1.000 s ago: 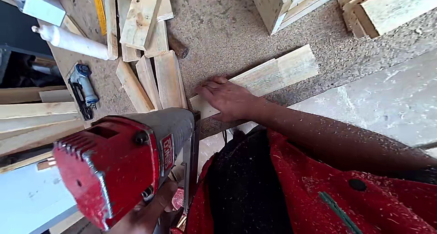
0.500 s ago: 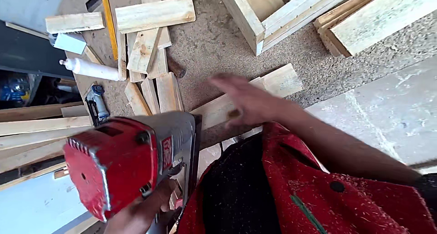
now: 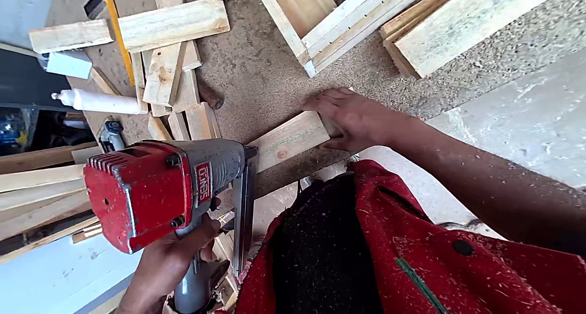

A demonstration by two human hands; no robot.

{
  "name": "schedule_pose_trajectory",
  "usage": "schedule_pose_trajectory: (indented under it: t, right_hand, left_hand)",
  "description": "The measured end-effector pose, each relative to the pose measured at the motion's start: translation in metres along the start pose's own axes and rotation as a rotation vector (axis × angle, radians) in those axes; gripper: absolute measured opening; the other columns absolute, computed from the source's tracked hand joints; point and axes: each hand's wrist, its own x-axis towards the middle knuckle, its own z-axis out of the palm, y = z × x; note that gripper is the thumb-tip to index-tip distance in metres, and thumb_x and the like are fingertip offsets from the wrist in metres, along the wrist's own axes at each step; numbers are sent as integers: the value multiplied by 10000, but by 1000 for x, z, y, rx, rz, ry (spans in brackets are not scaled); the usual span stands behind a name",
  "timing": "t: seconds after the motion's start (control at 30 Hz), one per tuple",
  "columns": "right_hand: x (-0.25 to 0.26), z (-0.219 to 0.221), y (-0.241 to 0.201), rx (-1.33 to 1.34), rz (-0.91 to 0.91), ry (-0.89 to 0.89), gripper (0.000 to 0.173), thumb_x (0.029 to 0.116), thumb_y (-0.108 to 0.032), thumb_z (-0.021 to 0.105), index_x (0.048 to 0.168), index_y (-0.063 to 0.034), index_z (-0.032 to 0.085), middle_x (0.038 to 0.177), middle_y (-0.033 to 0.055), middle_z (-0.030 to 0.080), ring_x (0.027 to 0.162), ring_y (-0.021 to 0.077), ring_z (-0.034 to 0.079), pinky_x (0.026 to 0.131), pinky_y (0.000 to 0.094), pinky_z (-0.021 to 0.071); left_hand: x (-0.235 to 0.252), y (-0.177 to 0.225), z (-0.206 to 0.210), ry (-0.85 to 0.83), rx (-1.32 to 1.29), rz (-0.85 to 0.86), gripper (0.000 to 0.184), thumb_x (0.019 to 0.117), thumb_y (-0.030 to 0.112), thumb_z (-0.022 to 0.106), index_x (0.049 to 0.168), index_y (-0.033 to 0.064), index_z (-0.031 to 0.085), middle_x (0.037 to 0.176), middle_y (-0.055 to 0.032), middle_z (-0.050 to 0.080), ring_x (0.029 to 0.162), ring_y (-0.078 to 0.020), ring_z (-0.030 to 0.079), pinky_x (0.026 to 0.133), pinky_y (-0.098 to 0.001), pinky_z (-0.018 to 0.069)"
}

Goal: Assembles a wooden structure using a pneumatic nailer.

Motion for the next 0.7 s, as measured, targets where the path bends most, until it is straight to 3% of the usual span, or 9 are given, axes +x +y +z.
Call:
schedule_pose_trajectory:
  t: [0.2, 0.37, 0.5, 0.6, 0.7]
  right_hand:
    - [-1, 0, 1, -31, -38, 9, 835, 782, -481, 814, 1451, -104, 485, 1356, 139, 622, 1310, 328, 565, 1183, 504, 371]
    - [-2, 2, 3, -32, -79, 16, 799, 789, -446, 809, 1427, -81, 498, 1373, 138, 621, 1343, 326, 549, 1224, 487, 329]
    - [-3, 2, 3, -41, -141, 62, 702, 792, -434, 794, 1334, -66, 543, 1352, 150, 632, 1318, 337, 571, 1239, 491, 307]
    - [-3, 4, 5, -33, -171, 107, 604, 794, -436, 777, 1234, -77, 572, 1297, 145, 650, 1288, 345, 586, 1233, 503, 317]
    - [-3, 4, 6, -26, -173, 97, 578, 797, -436, 777, 1210, -86, 576, 1299, 142, 645, 1301, 348, 573, 1239, 500, 306]
  left_hand:
    - [-16, 6, 24, 28, 32, 19, 275, 922, 228, 662, 1162, 96, 690, 684, -49, 639, 544, -154, 617, 543, -309, 565]
    - [-39, 21, 43, 60, -19, -9, 122, 900, 225, 680, 965, 125, 705, 654, -42, 631, 539, -160, 623, 548, -313, 570]
    - [-41, 23, 49, 45, -72, -33, 134, 889, 191, 682, 989, 102, 698, 664, -64, 630, 538, -174, 622, 541, -319, 569]
    - [-44, 24, 54, 57, -89, -85, 108, 874, 181, 708, 939, 96, 694, 649, -78, 633, 519, -189, 621, 518, -333, 563]
    - [-40, 27, 60, 39, -94, -82, 121, 863, 187, 722, 941, 97, 699, 655, -84, 631, 524, -189, 614, 520, -328, 553]
